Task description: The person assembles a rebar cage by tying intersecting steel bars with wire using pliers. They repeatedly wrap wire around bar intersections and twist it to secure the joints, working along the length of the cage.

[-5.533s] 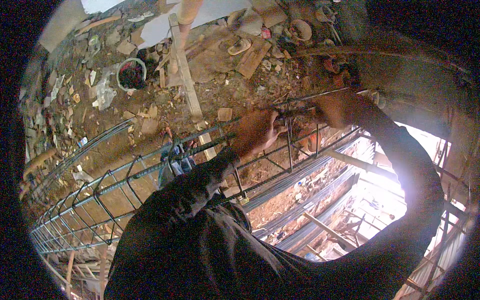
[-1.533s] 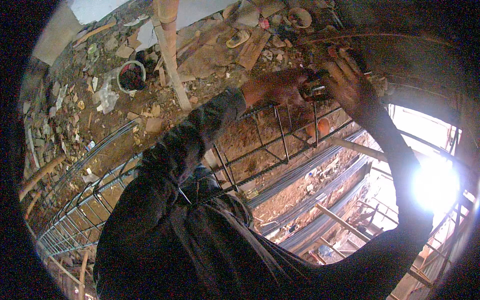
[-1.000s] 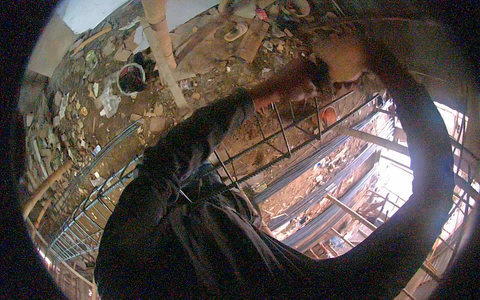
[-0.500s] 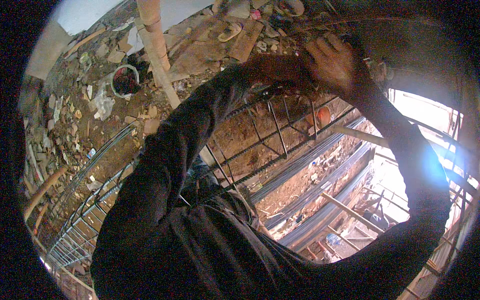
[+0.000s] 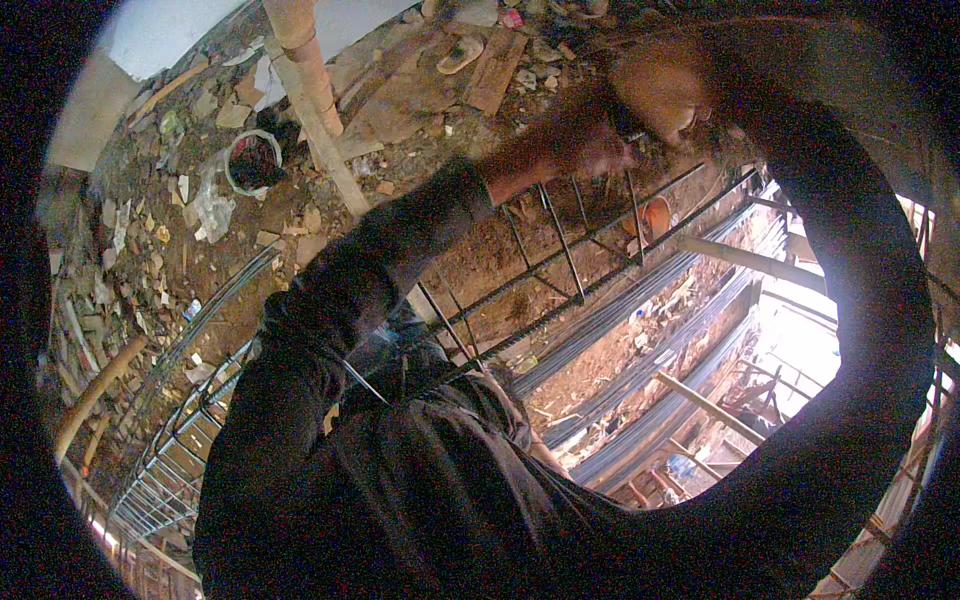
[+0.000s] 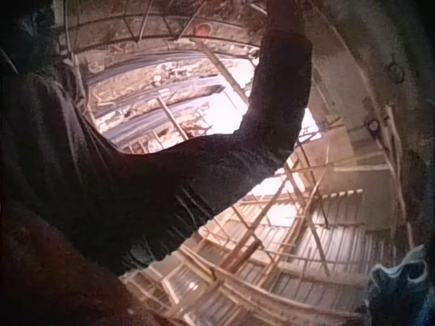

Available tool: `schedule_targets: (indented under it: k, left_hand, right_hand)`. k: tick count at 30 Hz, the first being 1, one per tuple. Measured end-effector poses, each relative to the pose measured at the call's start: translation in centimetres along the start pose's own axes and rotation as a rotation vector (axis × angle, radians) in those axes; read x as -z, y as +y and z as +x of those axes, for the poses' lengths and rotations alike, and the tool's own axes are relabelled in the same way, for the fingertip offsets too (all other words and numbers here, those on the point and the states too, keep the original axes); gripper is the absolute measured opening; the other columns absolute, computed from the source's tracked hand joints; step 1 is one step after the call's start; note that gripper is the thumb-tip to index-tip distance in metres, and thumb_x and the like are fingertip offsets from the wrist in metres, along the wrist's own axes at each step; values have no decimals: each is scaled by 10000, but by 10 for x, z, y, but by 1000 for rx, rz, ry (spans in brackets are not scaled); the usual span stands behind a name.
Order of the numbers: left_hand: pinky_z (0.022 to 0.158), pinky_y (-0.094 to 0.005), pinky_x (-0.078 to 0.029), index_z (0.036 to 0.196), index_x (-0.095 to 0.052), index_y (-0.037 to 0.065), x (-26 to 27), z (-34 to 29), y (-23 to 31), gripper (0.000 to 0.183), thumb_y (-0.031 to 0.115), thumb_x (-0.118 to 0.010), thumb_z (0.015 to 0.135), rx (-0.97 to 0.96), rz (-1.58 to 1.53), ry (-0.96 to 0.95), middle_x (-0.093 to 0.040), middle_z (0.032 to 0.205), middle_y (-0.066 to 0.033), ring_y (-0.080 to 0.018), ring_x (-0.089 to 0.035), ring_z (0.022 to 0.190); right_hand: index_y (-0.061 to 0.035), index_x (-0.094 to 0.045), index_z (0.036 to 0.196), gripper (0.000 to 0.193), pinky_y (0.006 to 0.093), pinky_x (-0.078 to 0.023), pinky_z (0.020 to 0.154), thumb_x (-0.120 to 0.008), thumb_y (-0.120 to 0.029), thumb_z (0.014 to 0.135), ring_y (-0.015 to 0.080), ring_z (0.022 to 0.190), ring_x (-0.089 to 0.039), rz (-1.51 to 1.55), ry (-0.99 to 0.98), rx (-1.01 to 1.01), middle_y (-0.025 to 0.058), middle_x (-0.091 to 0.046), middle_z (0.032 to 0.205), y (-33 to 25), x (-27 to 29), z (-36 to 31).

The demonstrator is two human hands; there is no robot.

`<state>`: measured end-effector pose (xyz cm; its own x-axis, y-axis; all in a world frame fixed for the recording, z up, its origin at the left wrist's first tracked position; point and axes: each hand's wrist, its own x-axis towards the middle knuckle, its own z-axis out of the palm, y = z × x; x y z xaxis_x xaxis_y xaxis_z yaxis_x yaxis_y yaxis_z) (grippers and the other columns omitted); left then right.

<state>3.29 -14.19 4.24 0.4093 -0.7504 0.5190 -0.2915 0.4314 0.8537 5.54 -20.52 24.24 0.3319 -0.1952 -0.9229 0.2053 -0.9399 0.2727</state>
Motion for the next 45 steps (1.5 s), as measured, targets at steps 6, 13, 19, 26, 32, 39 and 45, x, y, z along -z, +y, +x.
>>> schedule_targets:
  k: [6, 13, 19, 26, 32, 39, 45]
  left_hand:
    - [853, -485, -562, 1083, -713, 30, -15, 16, -16, 451, 315, -884, 777, -282, 159, 145, -727, 943, -185, -367, -710, 922]
    - [540, -323, -548, 990, -704, 25, 31, 16, -2, 351, 209, -925, 790, 454, -652, -484, -644, 711, -39, -150, -627, 568]
    - [613, -361, -585, 1113, -694, 31, 46, 19, 5, 486, 182, -968, 741, 403, -895, -497, -709, 826, -64, -185, -677, 655]
    - [929, -479, -583, 1349, -635, 28, 20, 12, 30, 751, 311, -964, 736, -106, -86, 130, -742, 1162, -181, -364, -728, 1044]
    - [932, -502, -561, 1225, -717, 20, -5, 6, 26, 627, 404, -891, 760, 168, 202, -177, -734, 1143, -210, -400, -705, 1033]
    - [569, -407, -538, 1046, -753, -10, 57, 29, 7, 493, 373, -930, 791, 408, -711, -625, -729, 853, -118, -221, -680, 665]
    - [592, -356, -562, 965, -776, 29, 51, 29, 11, 438, 390, -938, 777, 536, -769, -650, -739, 843, -87, -184, -694, 657]
  right_hand:
    - [-3, -702, 1266, 630, 477, -590, 930, -876, -204, 694, 328, 945, -754, -222, 137, -238, 171, -767, 1023, -21, -2, -6]
    - [-76, -576, 1467, 693, 463, -473, 1136, -706, -217, 801, 313, 1287, -590, -685, 1057, 153, 127, -612, 1440, 18, -67, 7]
    - [-86, -634, 1369, 549, 463, -489, 1104, -741, -193, 842, 331, 1269, -603, -522, 828, -17, 114, -622, 1414, 27, -85, 14]
    - [-76, -640, 1361, 556, 481, -589, 914, -791, -140, 830, 392, 1052, -715, 31, 303, 6, 187, -744, 1133, 39, -58, 24]
    - [-52, -643, 1362, 685, 493, -585, 926, -871, -135, 722, 372, 1081, -718, 65, 77, 113, 182, -746, 1177, 24, -19, -10]
    - [-13, -620, 1400, 714, 500, -524, 1012, -823, -165, 732, 345, 1202, -642, -463, 903, 78, 131, -665, 1319, 6, -54, -6]
    - [-43, -641, 1350, 573, 484, -536, 959, -738, -161, 797, 321, 1093, -662, -433, 849, 17, 125, -669, 1221, 39, -101, 14]
